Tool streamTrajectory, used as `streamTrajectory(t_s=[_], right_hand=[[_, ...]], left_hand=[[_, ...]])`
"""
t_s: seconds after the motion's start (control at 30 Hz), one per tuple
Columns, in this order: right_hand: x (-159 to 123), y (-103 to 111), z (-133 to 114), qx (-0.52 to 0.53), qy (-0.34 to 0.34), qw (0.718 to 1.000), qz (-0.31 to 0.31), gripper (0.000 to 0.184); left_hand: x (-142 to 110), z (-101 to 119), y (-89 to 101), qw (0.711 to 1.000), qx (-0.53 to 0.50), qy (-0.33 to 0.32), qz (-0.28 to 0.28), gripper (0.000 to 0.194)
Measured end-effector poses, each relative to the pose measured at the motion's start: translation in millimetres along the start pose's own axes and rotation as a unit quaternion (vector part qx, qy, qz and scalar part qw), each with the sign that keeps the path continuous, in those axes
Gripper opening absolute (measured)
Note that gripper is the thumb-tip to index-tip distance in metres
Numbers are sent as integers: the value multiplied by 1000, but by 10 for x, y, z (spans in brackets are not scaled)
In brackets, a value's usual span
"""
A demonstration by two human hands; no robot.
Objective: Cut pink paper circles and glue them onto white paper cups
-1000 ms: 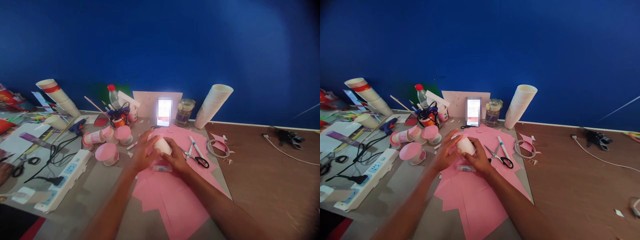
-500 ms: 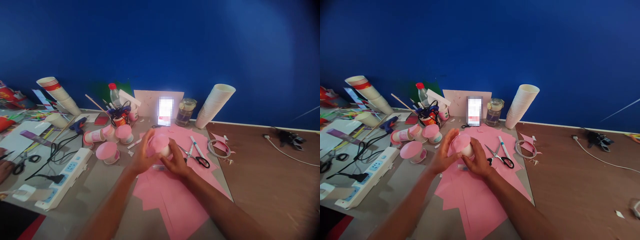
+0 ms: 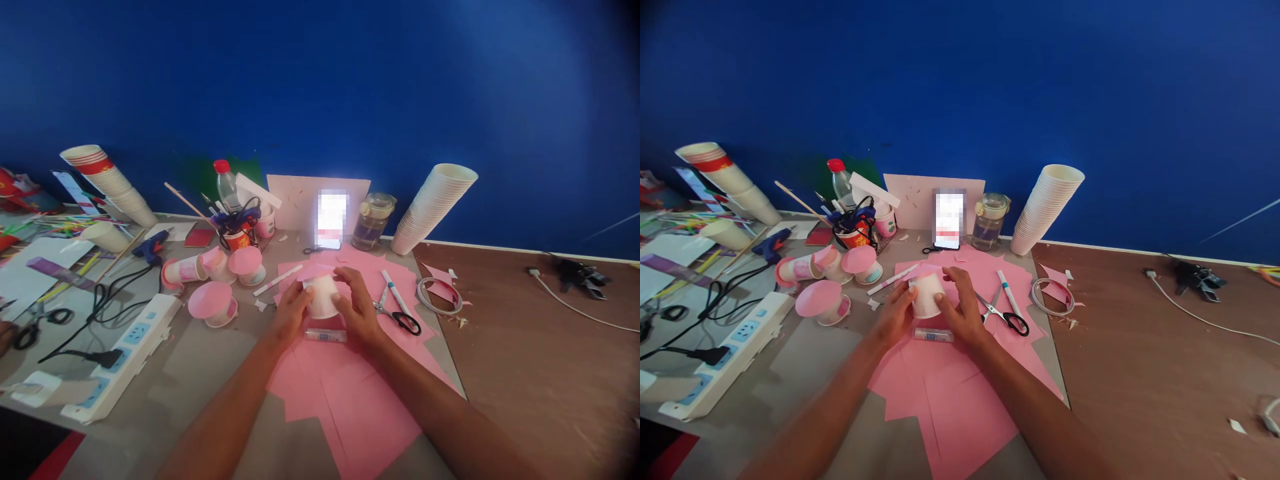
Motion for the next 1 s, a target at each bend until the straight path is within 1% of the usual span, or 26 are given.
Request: streamTrajectory(t_s=[0.07, 0.13, 0.2, 0.3, 0.37, 0.43, 0.5, 0.6, 0.7, 0.77, 0.83, 0.9, 1.0], right_hand=[[15, 34, 28, -32, 9, 999, 28, 44], [34, 48, 47, -51, 22, 998, 38, 44], [53, 50, 65, -50, 31, 998, 37, 36], [77, 41, 107, -43, 27, 998, 26, 23], [84, 47, 133, -59, 34, 997, 32, 20], [84, 61, 142, -95, 64, 992, 44, 20], [78, 76, 129, -144, 116, 981, 57, 21], [67, 98, 85, -215, 186, 956, 79, 23], [61, 117, 35, -257, 219, 936, 99, 25], [60, 119, 9, -272, 233, 929, 96, 26], [58, 113, 0, -281, 243, 924, 86, 25], [57, 111, 12, -281, 238, 926, 84, 22], [61, 126, 65, -266, 186, 940, 102, 18]], left_hand=[[-3, -18, 8, 999, -21, 32, 2, 36], [-11, -24, -5, 997, -44, 60, -8, 38], [-19, -23, -17, 995, -63, 77, -16, 37], [-24, -22, -2, 993, -71, 92, -5, 35], [-28, -31, 22, 992, -67, 109, 7, 36], [-35, -46, 41, 989, -62, 134, 11, 38], [-43, -61, 50, 986, -59, 159, 9, 40], [-54, -65, 52, 983, -50, 176, 16, 43], [-64, -53, 35, 983, -38, 181, 19, 43], [-71, -44, 21, 982, -32, 186, 15, 42], [-80, -39, 17, 980, -22, 196, 17, 44], [-88, -36, 23, 978, 2, 205, 20, 48], [-97, -27, 27, 976, 67, 206, 6, 51]])
Point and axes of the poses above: each hand's wrist, its own x-axis towards the middle knuckle, its own y-axis out of the back of the hand, z = x × y, the point moved 3 cm from there along x, towards the middle knuckle, and after that the axes turned 12 degrees about -x, right-handed, at the moved point
